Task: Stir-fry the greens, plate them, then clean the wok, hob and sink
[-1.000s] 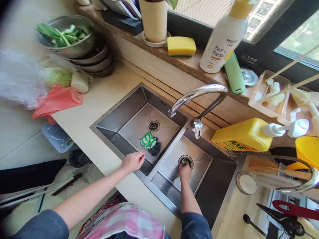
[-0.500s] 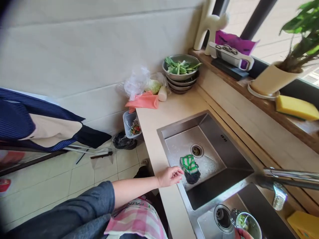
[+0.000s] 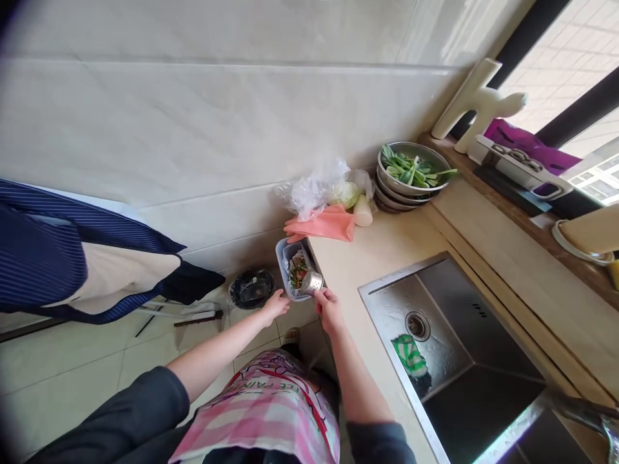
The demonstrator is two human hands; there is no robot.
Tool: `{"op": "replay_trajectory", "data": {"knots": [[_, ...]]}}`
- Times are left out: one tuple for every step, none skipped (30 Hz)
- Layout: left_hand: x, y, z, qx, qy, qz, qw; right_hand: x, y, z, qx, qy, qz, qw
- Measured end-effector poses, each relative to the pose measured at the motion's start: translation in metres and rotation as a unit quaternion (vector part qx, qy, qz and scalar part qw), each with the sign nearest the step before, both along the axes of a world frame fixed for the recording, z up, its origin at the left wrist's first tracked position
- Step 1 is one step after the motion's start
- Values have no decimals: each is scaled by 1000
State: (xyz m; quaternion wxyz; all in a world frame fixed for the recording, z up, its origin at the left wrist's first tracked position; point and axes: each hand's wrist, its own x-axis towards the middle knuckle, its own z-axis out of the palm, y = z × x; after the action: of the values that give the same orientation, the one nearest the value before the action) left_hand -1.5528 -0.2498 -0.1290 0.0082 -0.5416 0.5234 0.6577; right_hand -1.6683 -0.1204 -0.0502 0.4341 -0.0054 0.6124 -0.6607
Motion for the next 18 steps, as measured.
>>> {"op": "replay_trajectory", "data": {"knots": [[-5,-5,0,25,0,4,1000,0,-19,-11,-7,-38,-8,999],[-9,-8,0,49,2,7,999,0,-32,-20,-8,-55,-14,998],[-13,-10,1,69,5,10,998,0,-42,-27,-8,-60,-20,998],[-16,-11,1,86,7,13,996,0,-47,-32,-10,-70,-27,997],[-18,-11,2,99,9,15,995,2,-50,-37,-12,-79,-37,996],[-19,-12,3,110,12,18,994,4,-51,-42,-10,-87,-47,995],[-20,-12,4,120,14,20,992,7,-50,-46,-3,-96,-57,994],[-20,-13,6,129,17,22,991,11,-48,-51,9,-105,-66,992],[-21,-13,7,135,20,23,990,15,-46,-56,25,-115,-75,990],[-21,-13,8,140,22,25,990,18,-44,-61,40,-124,-83,988],[-22,-13,9,143,23,27,989,20,-42,-65,52,-133,-90,986],[-23,-13,10,145,23,29,989,22,-41,-69,57,-140,-96,984],[-23,-13,11,146,24,30,988,23,-41,-71,56,-145,-101,983],[-24,-13,11,147,24,32,988,23,-40,-73,51,-148,-107,982],[-25,-13,12,148,24,33,988,23,-40,-74,46,-148,-112,982],[-25,-13,12,150,23,33,988,23,-40,-75,45,-147,-117,981],[-26,-13,12,152,22,34,987,23,-40,-75,48,-146,-121,981],[-26,-13,12,154,21,36,987,24,-40,-75,54,-144,-124,980]]}}
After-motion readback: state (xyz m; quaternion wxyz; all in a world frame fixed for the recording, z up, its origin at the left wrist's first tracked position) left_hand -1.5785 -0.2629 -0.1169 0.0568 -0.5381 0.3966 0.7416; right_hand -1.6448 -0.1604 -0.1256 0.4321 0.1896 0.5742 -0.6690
